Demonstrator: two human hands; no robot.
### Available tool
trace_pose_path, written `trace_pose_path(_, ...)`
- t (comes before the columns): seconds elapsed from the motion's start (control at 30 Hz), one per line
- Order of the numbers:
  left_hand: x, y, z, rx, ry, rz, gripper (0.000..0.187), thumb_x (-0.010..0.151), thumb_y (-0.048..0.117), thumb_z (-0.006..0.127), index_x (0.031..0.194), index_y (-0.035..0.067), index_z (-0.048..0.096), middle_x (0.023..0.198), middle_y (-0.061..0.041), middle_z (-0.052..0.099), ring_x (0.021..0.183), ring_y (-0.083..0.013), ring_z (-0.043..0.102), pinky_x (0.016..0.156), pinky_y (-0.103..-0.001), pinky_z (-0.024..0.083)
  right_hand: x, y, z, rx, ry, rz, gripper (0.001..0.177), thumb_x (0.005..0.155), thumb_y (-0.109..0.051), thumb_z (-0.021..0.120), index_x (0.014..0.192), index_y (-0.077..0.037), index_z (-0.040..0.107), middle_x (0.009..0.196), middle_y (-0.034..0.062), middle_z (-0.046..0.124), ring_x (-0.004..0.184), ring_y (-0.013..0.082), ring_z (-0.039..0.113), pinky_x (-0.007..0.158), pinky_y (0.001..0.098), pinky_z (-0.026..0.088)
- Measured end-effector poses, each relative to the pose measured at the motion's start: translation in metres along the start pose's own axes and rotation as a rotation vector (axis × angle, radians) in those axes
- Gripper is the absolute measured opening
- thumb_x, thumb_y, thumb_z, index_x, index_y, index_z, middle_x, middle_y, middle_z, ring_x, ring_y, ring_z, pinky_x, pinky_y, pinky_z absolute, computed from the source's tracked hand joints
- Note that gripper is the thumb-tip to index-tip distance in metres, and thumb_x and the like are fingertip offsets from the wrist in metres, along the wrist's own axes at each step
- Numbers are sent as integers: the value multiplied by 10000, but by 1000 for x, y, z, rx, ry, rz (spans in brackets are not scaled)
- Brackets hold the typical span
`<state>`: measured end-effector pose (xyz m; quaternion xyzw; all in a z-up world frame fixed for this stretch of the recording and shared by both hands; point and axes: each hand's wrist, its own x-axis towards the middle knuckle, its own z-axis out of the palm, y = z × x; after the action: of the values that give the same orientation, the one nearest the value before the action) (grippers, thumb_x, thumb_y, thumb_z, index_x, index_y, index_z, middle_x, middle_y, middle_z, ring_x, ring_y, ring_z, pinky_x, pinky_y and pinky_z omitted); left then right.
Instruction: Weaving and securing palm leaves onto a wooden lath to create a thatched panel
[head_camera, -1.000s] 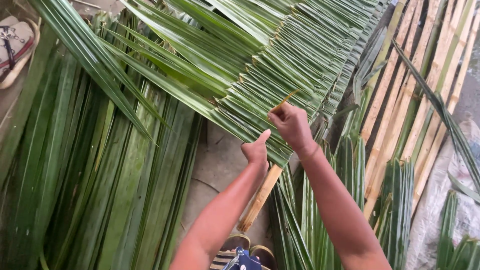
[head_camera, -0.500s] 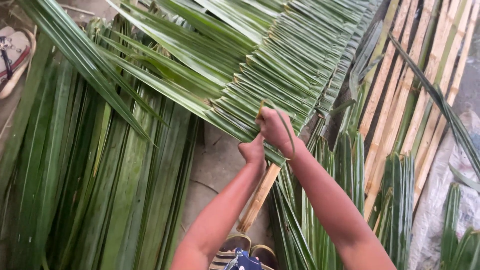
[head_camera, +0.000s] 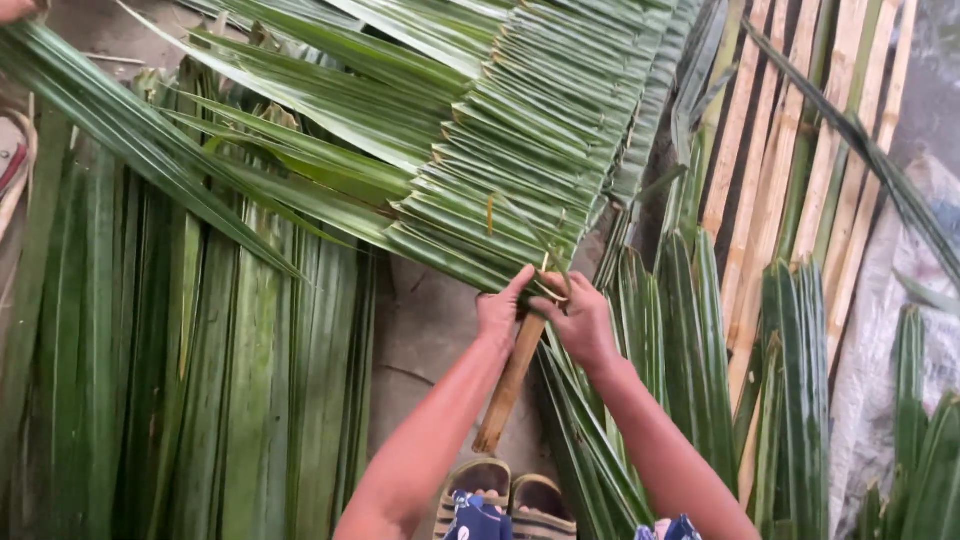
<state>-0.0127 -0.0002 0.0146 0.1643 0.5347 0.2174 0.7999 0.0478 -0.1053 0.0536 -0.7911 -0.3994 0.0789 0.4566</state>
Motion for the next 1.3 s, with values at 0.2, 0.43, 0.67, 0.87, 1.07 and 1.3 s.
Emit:
trace_pose_path(0.2,24,-21,-4,-246,27,213,234,674,-196,866,807,-197,673,675,-241,654,493,-212,615,412,-307,557,3,31,24,-124,-26,-211,100,943,-175,727,1030,-209,763,960,17,704,873,272,733,781,353,589)
trace_pose_path(0.43,-10,12,-1,105,39,239,398,678,128,971,992,3,761,916,-115,764,755,-137,685,680,-327,581,-37,-63,-11,-213,-14,-561,142,974,-176,600,981,-166,741,937,44,695,754,263,684,697,336,576)
trace_pose_path(0.67,-20,9,-23,-323,-426,-454,263,959,241,668,863,-4,681,751,-45,607,676,-83,673,541,-145,508,14,-43,16,462,-238,-207,427,813,-447,854,1034,-108,719,918,91,684,853,309,679,799,442,540)
trace_pose_path(0.87,-28,19,-20,167,-406,-279,676,972,558,511,839,-75,707,614,-132,601,476,-133,570,409,-238,476,1,-5,77,674,-319,232,585,1152,-460,194,624,-231,300,581,-95,239,548,79,208,558,225,233)
trace_pose_path(1.07,-23,7,-22,552,-336,-290,1000,921,837,373,910,-86,758,516,-183,611,359,-219,562,359,-294,482,-57,-82,63,827,-97,474,614,1156,-335,215,576,-195,359,509,-110,276,508,16,205,498,170,176)
trace_pose_path(1.3,31,-19,-48,382,-603,-601,1054,868,938,265,1051,3,714,538,-120,522,387,-236,491,401,-340,423,-57,-90,67,694,-114,458,690,1155,-429,249,509,-203,338,448,-94,261,420,69,176,427,189,185)
